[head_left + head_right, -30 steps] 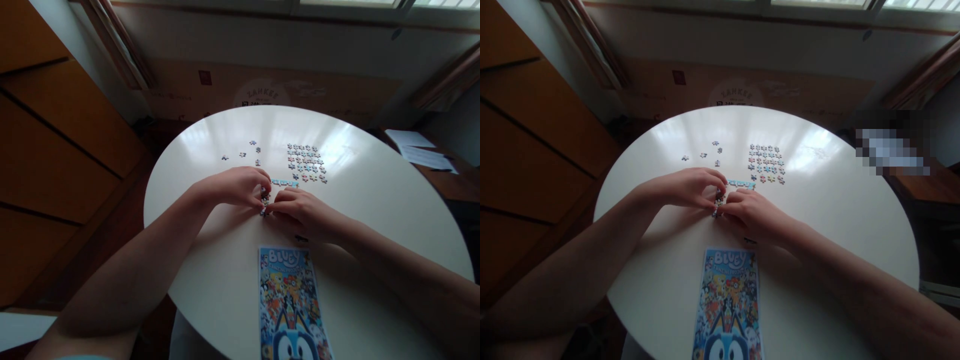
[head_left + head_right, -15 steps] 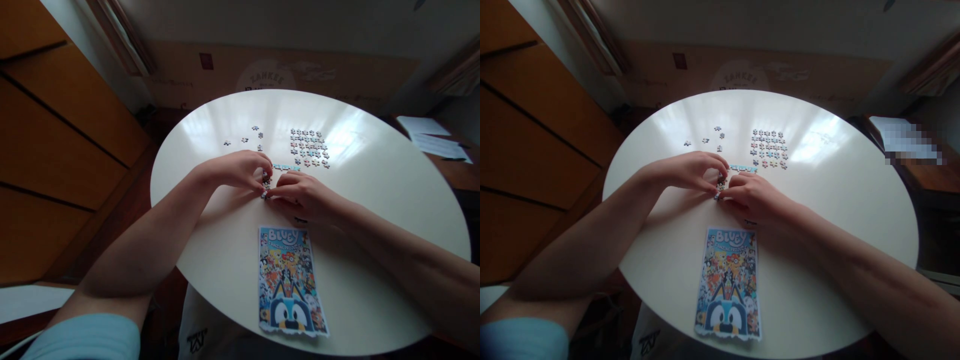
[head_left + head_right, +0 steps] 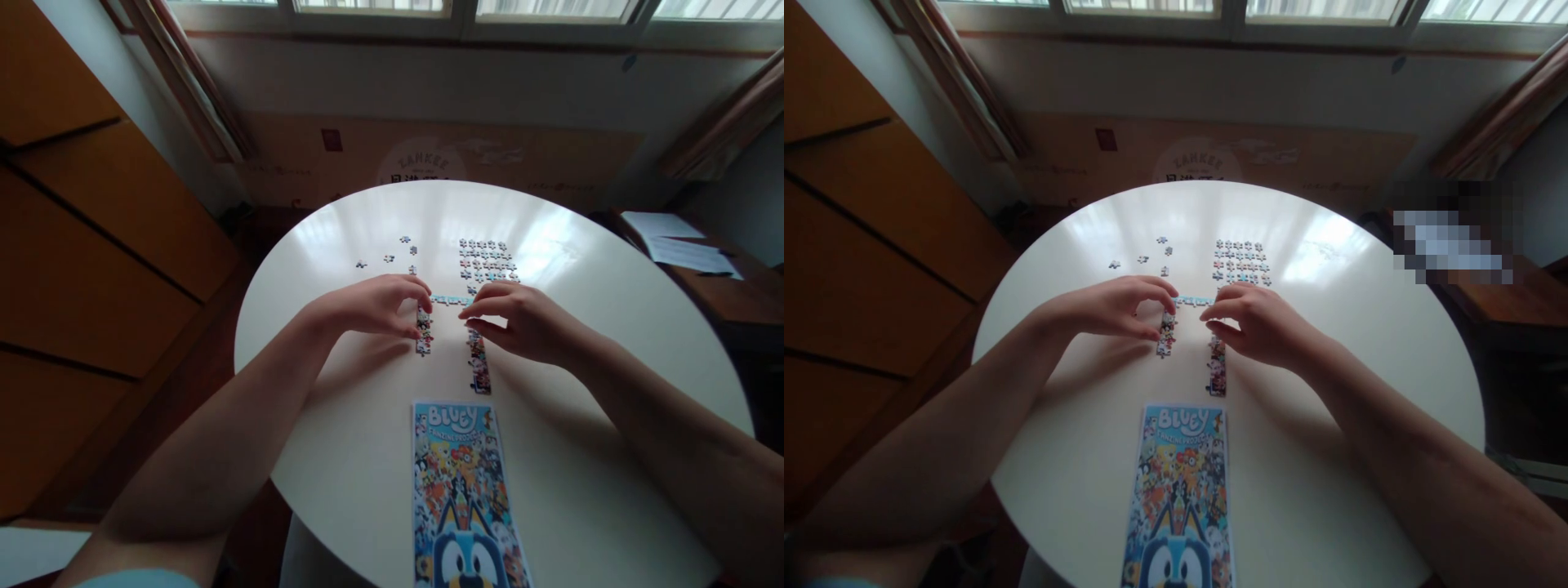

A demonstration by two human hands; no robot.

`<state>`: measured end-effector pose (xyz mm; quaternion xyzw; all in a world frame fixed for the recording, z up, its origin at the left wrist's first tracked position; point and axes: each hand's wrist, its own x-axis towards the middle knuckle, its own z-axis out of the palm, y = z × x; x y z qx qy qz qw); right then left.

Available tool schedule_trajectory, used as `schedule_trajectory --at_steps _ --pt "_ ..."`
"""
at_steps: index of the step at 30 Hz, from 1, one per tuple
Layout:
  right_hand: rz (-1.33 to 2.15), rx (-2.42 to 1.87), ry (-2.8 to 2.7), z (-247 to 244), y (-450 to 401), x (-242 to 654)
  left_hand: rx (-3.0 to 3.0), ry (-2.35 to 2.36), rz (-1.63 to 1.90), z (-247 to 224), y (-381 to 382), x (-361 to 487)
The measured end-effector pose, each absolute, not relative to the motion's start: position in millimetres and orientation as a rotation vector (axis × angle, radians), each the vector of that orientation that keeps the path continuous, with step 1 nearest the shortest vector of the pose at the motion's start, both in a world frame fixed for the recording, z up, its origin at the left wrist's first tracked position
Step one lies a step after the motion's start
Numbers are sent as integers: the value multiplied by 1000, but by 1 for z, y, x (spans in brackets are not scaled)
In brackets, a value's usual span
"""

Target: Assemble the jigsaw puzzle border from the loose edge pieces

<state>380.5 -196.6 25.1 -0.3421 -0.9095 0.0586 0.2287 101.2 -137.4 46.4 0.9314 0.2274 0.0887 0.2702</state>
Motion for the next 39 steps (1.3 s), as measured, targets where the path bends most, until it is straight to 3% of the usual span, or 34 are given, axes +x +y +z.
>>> schedule_trajectory --at_steps 23,33,39 --pt "381 -1227 -2630 37 -190 400 2606 694 184 44 -146 107" --pt "392 -1222 -2611 36 -188 401 2570 804 370 54 -142 103" --pt "399 -1275 -2680 41 -189 398 2586 848 203 51 -144 107"
